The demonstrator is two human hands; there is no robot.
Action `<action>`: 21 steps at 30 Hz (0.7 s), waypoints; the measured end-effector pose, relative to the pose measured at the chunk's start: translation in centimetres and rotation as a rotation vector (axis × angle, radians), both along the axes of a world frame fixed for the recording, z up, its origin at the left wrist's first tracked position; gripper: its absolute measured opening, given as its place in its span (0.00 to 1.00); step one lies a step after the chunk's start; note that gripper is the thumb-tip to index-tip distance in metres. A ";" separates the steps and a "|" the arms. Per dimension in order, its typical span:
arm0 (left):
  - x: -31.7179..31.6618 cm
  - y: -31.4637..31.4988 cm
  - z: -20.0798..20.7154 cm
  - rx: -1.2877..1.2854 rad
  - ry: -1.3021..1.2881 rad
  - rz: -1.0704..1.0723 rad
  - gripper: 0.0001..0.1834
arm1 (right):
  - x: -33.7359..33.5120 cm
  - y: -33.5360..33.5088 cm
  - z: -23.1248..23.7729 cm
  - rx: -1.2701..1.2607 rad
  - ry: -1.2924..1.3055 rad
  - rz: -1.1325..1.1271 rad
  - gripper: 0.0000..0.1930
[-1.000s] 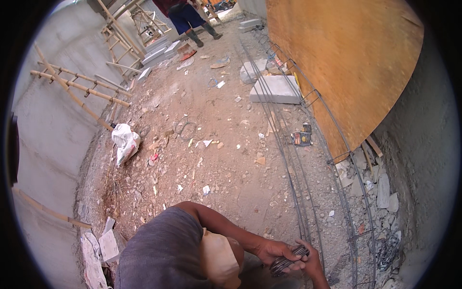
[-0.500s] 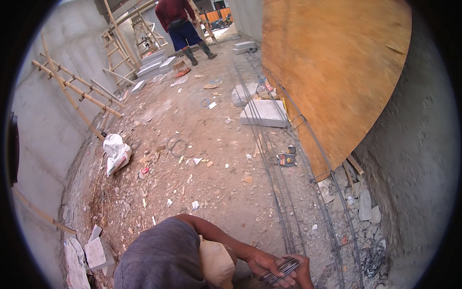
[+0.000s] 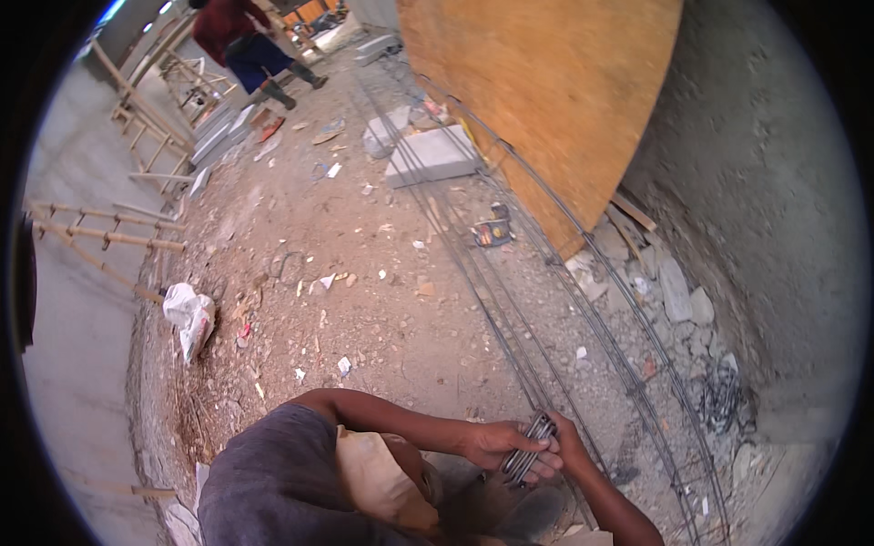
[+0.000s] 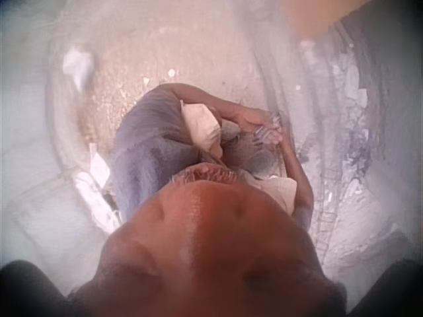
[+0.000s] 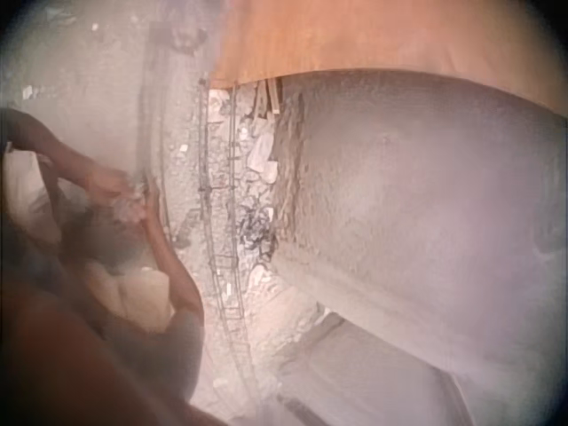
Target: The person assembles a rebar structure by picking up metal stirrups from the ground and sliding them onto parallel rebar rods, then using wire and pliers to tie the stirrups in place.
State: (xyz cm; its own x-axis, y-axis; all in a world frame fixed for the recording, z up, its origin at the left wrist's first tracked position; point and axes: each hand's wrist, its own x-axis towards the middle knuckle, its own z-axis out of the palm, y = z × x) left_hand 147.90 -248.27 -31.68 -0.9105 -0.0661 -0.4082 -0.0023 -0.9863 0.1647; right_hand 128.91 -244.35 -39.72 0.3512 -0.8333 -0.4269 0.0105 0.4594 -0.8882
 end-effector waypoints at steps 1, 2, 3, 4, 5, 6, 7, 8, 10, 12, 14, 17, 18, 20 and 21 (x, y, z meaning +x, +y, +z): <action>0.2 -0.5 0.8 -0.009 -0.035 -0.012 0.15 | -1.2 -0.8 1.1 -0.302 0.143 0.192 0.22; 1.0 -0.9 0.8 -0.011 -0.079 0.021 0.14 | -1.9 -2.9 5.0 -0.265 0.207 0.434 0.32; 1.9 -1.5 -0.1 0.048 -0.102 0.034 0.12 | -4.4 -4.0 6.1 -0.250 0.206 0.533 0.32; 2.8 -2.3 -1.1 0.079 -0.106 0.080 0.10 | -6.7 -5.8 6.7 -0.130 0.248 0.485 0.30; 4.1 -2.3 -2.4 0.117 -0.022 0.179 0.11 | -8.8 -7.8 7.0 -0.181 0.243 0.343 0.25; 4.4 -2.9 -1.8 0.060 -0.141 0.222 0.11 | -11.6 -9.2 8.6 -0.150 0.337 0.181 0.18; 4.0 -3.2 -1.5 0.031 -0.146 0.231 0.12 | -15.4 -9.7 9.6 -0.201 0.318 -0.068 0.14; 3.6 -3.5 -1.3 -0.012 -0.165 0.264 0.13 | -19.1 -9.6 10.5 -0.245 0.517 -0.267 0.12; 1.4 -3.5 -1.2 -0.045 -0.144 0.244 0.14 | -28.2 -7.0 8.6 -0.269 0.771 -0.687 0.11; 0.6 -3.4 -1.9 -0.058 -0.145 0.250 0.18 | -34.6 -4.1 4.6 -0.276 1.333 -0.690 0.13; 1.0 -3.3 -2.2 -0.045 -0.157 0.261 0.18 | -36.3 -2.9 0.5 -0.067 1.239 -0.577 0.16; 1.5 -3.5 -2.3 -0.033 -0.172 0.287 0.18 | -35.4 -3.8 -3.2 0.160 1.262 -0.587 0.19; 1.9 -3.9 -2.2 -0.036 -0.195 0.288 0.18 | -33.6 -4.9 -3.8 0.226 1.285 -0.620 0.20; 2.7 -4.3 -2.2 -0.041 -0.251 0.292 0.17 | -29.6 -6.9 -3.2 0.258 1.373 -0.550 0.26; 2.7 -4.4 -2.4 -0.037 -0.269 0.283 0.16 | -28.6 -7.4 -2.0 0.280 1.428 -0.524 0.29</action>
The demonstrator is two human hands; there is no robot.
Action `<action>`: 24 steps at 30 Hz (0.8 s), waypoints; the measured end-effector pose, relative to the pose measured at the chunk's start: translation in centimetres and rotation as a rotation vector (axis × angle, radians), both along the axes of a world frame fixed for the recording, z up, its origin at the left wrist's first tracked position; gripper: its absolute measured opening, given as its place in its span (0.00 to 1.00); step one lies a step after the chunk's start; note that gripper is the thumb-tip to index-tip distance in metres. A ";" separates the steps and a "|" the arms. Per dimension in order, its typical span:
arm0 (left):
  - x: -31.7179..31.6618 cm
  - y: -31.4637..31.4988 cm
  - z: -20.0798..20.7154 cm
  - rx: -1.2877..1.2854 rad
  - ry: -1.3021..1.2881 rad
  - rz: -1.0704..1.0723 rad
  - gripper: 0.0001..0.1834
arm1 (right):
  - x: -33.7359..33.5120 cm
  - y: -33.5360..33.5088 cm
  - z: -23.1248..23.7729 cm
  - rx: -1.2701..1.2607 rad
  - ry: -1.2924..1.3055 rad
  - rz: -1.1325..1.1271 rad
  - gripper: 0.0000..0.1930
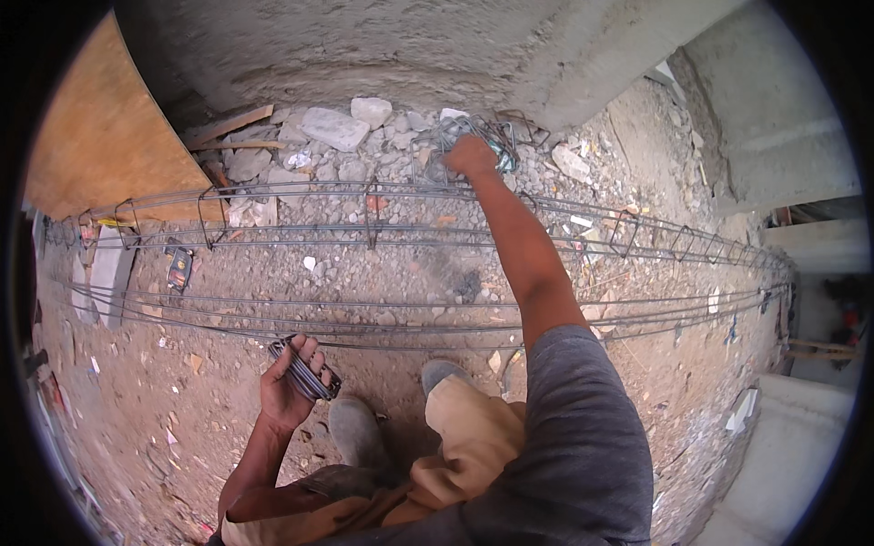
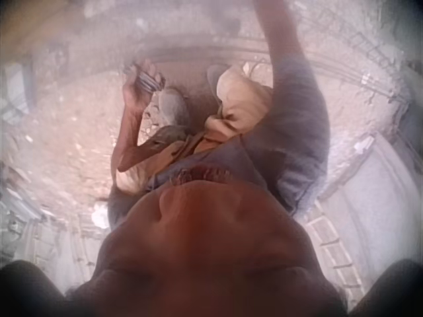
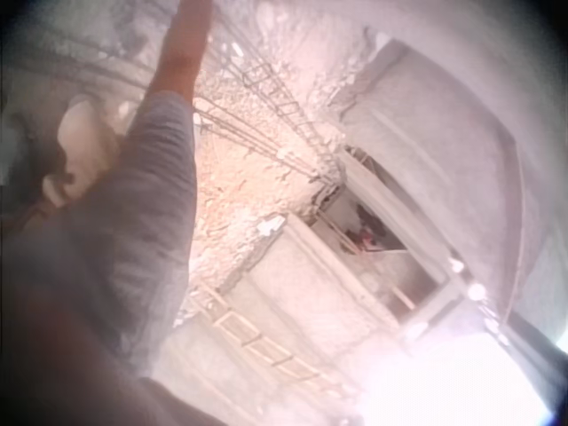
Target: The person assembles a rebar structure by picking up metal stirrups from the ground and sliding them onto parallel rebar rods, then using wire and pliers to tie the stirrups in place.
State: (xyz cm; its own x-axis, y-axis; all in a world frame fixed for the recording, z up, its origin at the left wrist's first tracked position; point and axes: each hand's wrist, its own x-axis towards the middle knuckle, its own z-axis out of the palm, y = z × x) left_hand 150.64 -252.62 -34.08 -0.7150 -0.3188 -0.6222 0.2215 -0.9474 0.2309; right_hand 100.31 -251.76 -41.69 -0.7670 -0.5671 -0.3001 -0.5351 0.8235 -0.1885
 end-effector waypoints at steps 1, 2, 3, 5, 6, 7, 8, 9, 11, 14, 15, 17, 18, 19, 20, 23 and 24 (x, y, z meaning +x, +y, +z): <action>-0.4 0.1 -0.3 0.014 -0.008 -0.016 0.16 | -0.4 0.1 0.6 0.047 0.024 0.019 0.32; -0.6 0.2 -0.3 0.013 -0.015 -0.027 0.15 | -0.6 -0.1 0.8 0.090 0.044 0.046 0.35; -0.7 0.2 -0.4 0.012 -0.023 -0.037 0.15 | -0.8 -0.3 0.9 0.133 0.062 0.074 0.38; -1.1 0.2 -0.3 0.010 -0.036 -0.053 0.15 | -0.8 -0.1 0.6 0.154 0.263 0.121 0.38; -1.3 0.2 -0.3 0.009 -0.042 -0.059 0.15 | -0.9 0.0 0.2 0.165 0.363 0.147 0.38; -1.4 0.3 -0.3 0.008 -0.047 -0.064 0.15 | -1.0 0.1 -0.1 0.176 0.421 0.142 0.37; -1.5 0.2 -0.4 0.004 -0.057 -0.064 0.15 | -1.2 0.2 -0.4 0.185 0.481 0.138 0.37; -1.4 0.2 -0.6 -0.001 -0.067 -0.065 0.15 | -1.4 0.3 -0.7 0.194 0.542 0.133 0.36; -1.4 0.1 -0.7 -0.009 -0.089 -0.065 0.15 | -1.5 0.5 -1.0 0.182 0.554 0.161 0.26; -1.2 0.1 -0.4 -0.019 -0.116 -0.065 0.15 | -2.2 0.9 -1.1 0.170 0.486 0.238 0.18; -1.1 0.0 -0.3 -0.023 -0.119 -0.068 0.15 | -2.8 1.2 -1.0 0.168 0.451 0.269 0.16; -1.2 0.2 -0.3 -0.023 -0.120 -0.075 0.14 | -5.2 2.6 -1.4 0.144 0.386 0.276 0.18; -1.0 0.2 -0.4 -0.021 -0.125 -0.072 0.14 | -5.8 2.9 -1.3 0.128 0.352 0.283 0.19; -0.9 0.2 -0.5 -0.020 -0.129 -0.070 0.14 | -6.5 3.3 -1.2 0.117 0.336 0.258 0.19; -0.7 0.3 -0.6 -0.024 -0.118 -0.068 0.14 | -6.8 3.5 -0.8 0.105 0.319 0.235 0.18; -0.2 0.2 -0.9 -0.027 -0.123 -0.060 0.14 | -7.4 3.9 0.4 -0.029 0.285 0.226 0.16; 0.0 0.1 -0.9 -0.021 -0.150 -0.054 0.14 | -7.4 3.9 0.8 -0.089 0.273 0.234 0.15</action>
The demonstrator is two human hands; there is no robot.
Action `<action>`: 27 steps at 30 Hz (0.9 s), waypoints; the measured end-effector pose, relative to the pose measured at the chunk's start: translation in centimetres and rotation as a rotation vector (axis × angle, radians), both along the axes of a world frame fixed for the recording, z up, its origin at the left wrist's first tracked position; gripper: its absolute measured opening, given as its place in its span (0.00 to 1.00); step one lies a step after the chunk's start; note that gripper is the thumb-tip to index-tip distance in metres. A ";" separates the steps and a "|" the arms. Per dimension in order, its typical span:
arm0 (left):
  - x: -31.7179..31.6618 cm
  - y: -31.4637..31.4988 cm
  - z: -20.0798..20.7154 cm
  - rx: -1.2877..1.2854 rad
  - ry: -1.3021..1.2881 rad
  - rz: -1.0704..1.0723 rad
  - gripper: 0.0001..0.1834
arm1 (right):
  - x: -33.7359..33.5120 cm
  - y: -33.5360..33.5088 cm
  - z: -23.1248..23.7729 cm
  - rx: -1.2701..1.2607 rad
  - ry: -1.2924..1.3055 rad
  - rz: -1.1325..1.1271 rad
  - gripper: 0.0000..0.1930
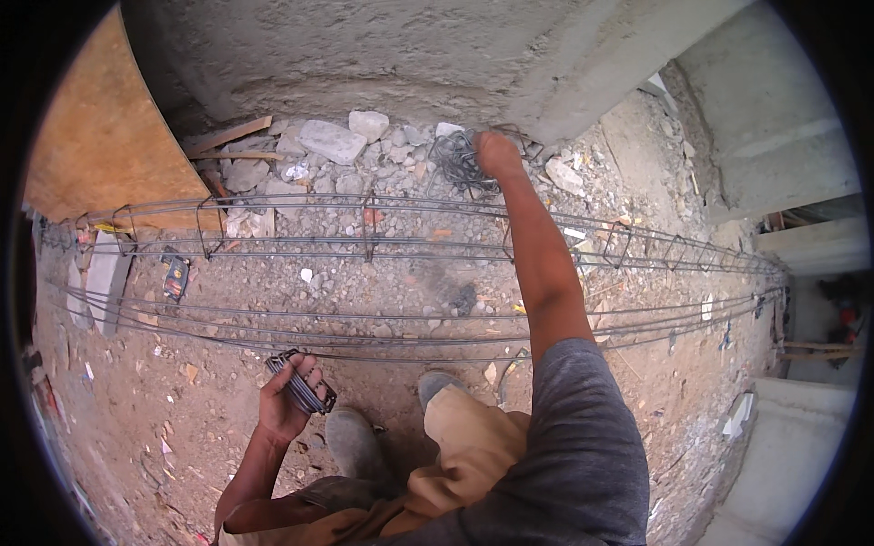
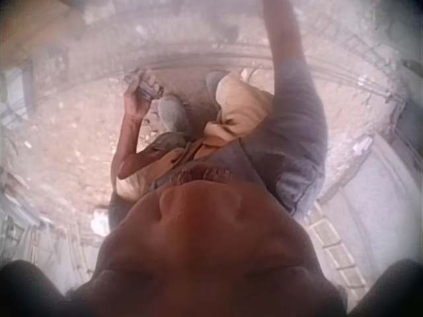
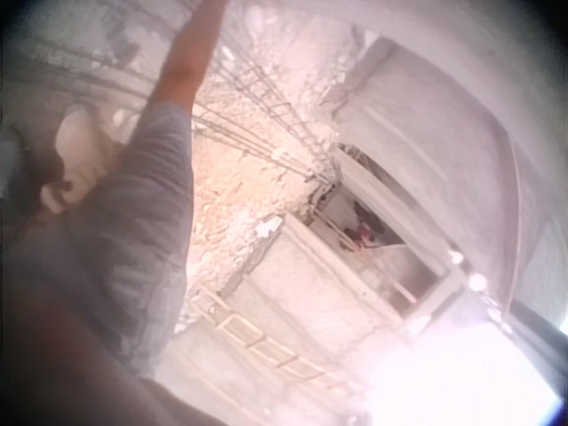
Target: The person assembles a rebar structure by picking up metal stirrups from the ground and sliding them onto parallel rebar rods, then using wire and pliers to tie the stirrups in place.
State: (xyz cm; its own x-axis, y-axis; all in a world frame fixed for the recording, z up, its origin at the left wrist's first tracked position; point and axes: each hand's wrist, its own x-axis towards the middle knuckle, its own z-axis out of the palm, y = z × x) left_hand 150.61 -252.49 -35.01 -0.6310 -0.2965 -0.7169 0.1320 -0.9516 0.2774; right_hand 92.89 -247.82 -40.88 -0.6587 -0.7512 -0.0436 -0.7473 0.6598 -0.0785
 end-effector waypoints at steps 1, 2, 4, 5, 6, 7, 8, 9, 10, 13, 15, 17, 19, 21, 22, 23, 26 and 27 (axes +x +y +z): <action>0.1 0.0 0.0 0.004 -0.028 0.007 0.14 | 0.0 -0.1 0.4 -0.065 -0.044 0.043 0.14; 0.0 -0.1 -0.1 0.003 -0.021 0.005 0.14 | -0.2 -0.1 0.7 -0.131 -0.085 0.082 0.12; -0.1 -0.1 -0.3 -0.001 -0.008 0.002 0.14 | -0.1 -0.6 0.8 -0.230 -0.119 0.166 0.10; -0.6 0.2 -0.5 0.014 0.005 -0.003 0.14 | -1.1 -0.3 0.3 -0.254 -0.098 0.204 0.08; -0.8 0.2 -0.5 0.020 0.008 0.001 0.14 | -1.3 -0.7 0.0 -0.285 -0.086 0.250 0.07; -0.9 0.3 -0.4 0.027 0.012 0.004 0.14 | -1.3 -0.8 -0.4 -0.250 -0.088 0.275 0.08; -1.0 0.2 -0.3 0.014 0.007 0.005 0.14 | -0.8 -1.7 -0.3 -0.222 -0.087 0.308 0.08; -1.0 0.4 -0.1 0.006 0.005 0.002 0.14 | -0.6 -2.1 -0.4 -0.188 -0.084 0.336 0.09; -1.0 0.4 0.1 -0.001 0.003 0.000 0.14 | -0.5 -2.5 -0.4 -0.188 -0.016 0.307 0.09; -0.3 0.3 -0.2 0.007 -0.012 0.021 0.13 | 1.5 -3.6 -0.7 -0.075 0.136 0.176 0.11; -0.4 0.4 -0.5 0.013 0.002 0.024 0.13 | 0.9 -2.9 -1.1 0.009 0.086 0.101 0.12; -0.7 0.4 -0.3 -0.004 -0.012 0.021 0.13 | 0.8 -2.4 -1.1 0.052 0.018 0.019 0.13; -0.6 0.2 -0.2 0.008 -0.031 0.030 0.13 | 1.1 -2.0 -1.0 0.054 -0.070 -0.069 0.18; -0.4 0.1 -0.2 0.009 -0.051 0.029 0.13 | 1.8 -2.3 -0.9 0.025 -0.022 -0.114 0.24; -0.3 0.0 -0.4 0.004 -0.064 0.027 0.14 | 2.2 -2.5 -0.9 0.010 0.001 -0.136 0.27; -0.2 -0.1 -0.6 -0.001 -0.073 0.023 0.14 | 2.3 -2.6 -1.1 0.035 0.020 -0.130 0.27; 0.0 -0.2 -0.6 -0.003 -0.070 0.028 0.14 | 2.4 -2.8 -2.5 0.082 0.041 -0.120 0.26; -0.2 -0.1 -0.6 0.002 -0.049 0.024 0.14 | 2.0 -2.2 -3.6 0.084 0.026 -0.125 0.25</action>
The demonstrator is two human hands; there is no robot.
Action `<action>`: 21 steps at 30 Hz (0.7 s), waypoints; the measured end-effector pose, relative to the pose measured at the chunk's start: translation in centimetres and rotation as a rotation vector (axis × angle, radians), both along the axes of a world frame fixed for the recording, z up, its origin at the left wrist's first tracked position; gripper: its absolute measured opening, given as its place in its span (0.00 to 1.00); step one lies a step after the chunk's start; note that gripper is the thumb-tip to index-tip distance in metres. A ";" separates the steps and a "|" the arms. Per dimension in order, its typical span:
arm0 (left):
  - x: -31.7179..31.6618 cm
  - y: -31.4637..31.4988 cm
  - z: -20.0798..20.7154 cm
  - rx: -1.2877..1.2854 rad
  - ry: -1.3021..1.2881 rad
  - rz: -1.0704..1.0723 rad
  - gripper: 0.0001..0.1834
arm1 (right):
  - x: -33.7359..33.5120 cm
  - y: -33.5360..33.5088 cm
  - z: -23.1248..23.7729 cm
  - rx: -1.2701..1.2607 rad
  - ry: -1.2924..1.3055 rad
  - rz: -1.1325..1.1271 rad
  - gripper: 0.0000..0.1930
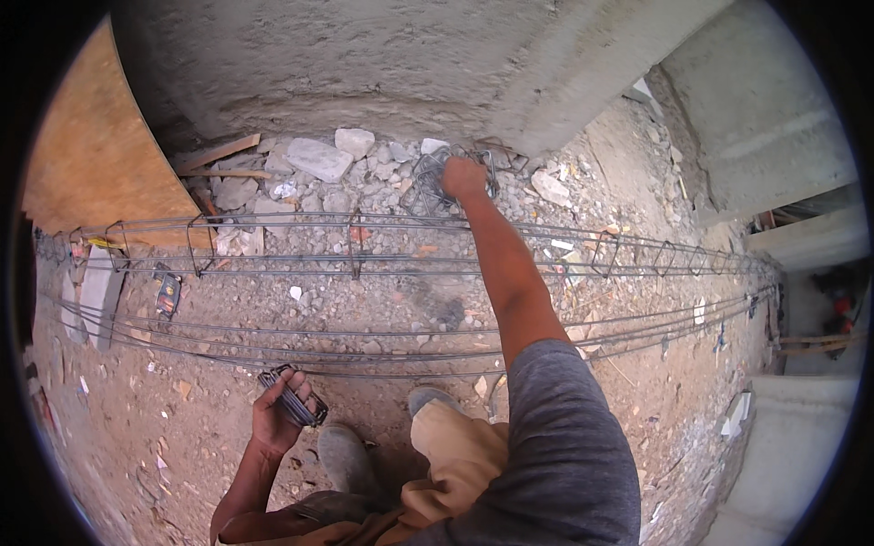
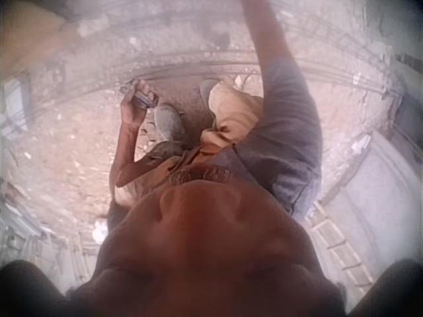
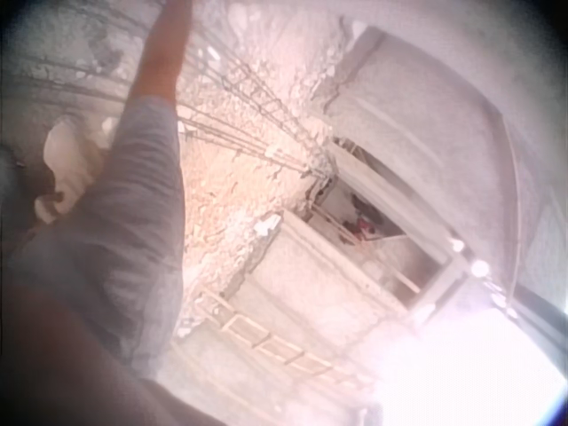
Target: The person assembles a rebar structure by picking up metal stirrups from the ground and sliding them onto parallel rebar rods, then using wire and pliers to tie the stirrups in place.
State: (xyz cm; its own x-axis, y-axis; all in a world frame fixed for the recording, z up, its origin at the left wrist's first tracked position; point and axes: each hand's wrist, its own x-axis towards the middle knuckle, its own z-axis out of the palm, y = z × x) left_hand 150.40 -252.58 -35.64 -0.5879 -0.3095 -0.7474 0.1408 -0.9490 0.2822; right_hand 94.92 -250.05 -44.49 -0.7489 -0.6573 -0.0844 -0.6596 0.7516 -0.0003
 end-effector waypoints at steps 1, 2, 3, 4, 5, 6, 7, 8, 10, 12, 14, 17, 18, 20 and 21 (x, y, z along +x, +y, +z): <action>-0.2 0.1 -0.1 0.005 0.022 -0.004 0.14 | -0.7 0.6 -0.9 0.002 -0.014 -0.006 0.24; -0.1 0.1 0.0 0.008 0.032 0.000 0.15 | -0.7 0.6 -1.0 -0.022 -0.022 0.006 0.23; -0.1 0.1 0.1 0.004 0.004 0.007 0.15 | -0.8 0.7 -1.1 -0.045 -0.029 0.017 0.21; -0.1 0.1 0.4 0.001 -0.021 0.012 0.15 | -1.1 1.0 -1.1 -0.066 -0.034 0.026 0.20; 0.0 0.2 0.5 -0.003 -0.050 0.016 0.15 | -1.3 1.2 -0.6 -0.123 -0.173 0.032 0.18; 0.2 0.2 0.5 -0.006 -0.055 0.025 0.15 | -1.7 0.9 0.7 -0.182 -0.307 0.042 0.16; 0.4 0.2 0.4 -0.007 -0.059 0.032 0.15 | -1.8 0.7 1.8 -0.238 -0.440 0.049 0.14; 0.4 0.2 0.3 -0.009 -0.055 0.039 0.15 | -1.7 0.7 2.8 -0.318 -0.498 0.073 0.13; 0.4 -0.2 0.3 -0.037 0.025 0.023 0.13 | -1.4 0.5 5.6 -0.482 -0.600 0.138 0.13; 0.4 0.0 0.8 -0.050 0.062 0.026 0.12 | 1.1 0.3 9.7 -0.596 -0.694 0.114 0.12; -0.3 -0.4 1.6 -0.043 0.062 0.026 0.11 | 4.7 0.5 14.2 -0.699 -0.751 0.121 0.11; -0.9 -0.4 2.6 -0.058 0.028 0.033 0.12 | 11.3 0.6 20.1 -0.825 -0.857 0.180 0.10; -0.6 -0.5 2.4 -0.074 0.071 0.045 0.14 | 14.0 0.1 21.6 -0.863 -0.962 0.204 0.09; -1.1 -0.7 3.2 -0.018 0.090 0.047 0.15 | 18.3 0.2 21.7 -0.888 -1.181 0.256 0.09; -1.6 -1.0 3.6 0.006 0.106 0.041 0.18 | 20.0 0.4 21.4 -0.882 -1.294 0.293 0.09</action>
State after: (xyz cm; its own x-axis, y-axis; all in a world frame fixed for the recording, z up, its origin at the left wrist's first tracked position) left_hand 148.77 -253.53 -32.04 -0.6508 -0.3308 -0.6834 0.2084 -0.9433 0.2582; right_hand 114.96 -249.67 -23.08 -0.3218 -0.9444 -0.0673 0.0157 0.0658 -0.9977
